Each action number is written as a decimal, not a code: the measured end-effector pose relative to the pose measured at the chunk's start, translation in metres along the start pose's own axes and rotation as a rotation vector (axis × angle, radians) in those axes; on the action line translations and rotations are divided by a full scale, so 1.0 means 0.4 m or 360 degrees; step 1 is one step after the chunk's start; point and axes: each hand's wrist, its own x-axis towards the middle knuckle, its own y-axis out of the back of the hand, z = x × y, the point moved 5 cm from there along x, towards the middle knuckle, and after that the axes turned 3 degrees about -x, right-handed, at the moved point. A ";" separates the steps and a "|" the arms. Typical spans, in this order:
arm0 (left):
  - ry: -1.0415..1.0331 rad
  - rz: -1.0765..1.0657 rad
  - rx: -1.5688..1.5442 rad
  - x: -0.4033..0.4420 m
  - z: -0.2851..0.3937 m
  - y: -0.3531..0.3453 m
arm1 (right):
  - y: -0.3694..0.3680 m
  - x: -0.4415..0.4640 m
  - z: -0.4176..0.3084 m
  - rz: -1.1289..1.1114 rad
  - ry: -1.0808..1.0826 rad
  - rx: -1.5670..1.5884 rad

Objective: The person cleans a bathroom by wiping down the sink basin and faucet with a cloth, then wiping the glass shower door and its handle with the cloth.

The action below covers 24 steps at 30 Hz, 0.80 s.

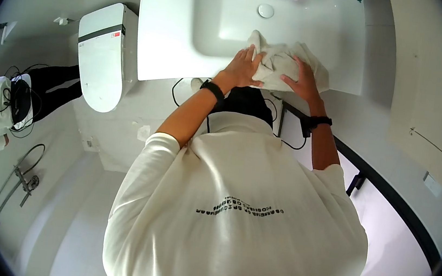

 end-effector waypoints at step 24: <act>0.0611 0.0958 0.0330 -0.654 -0.368 0.070 | -0.408 0.176 -0.657 0.0142 0.0642 -0.0528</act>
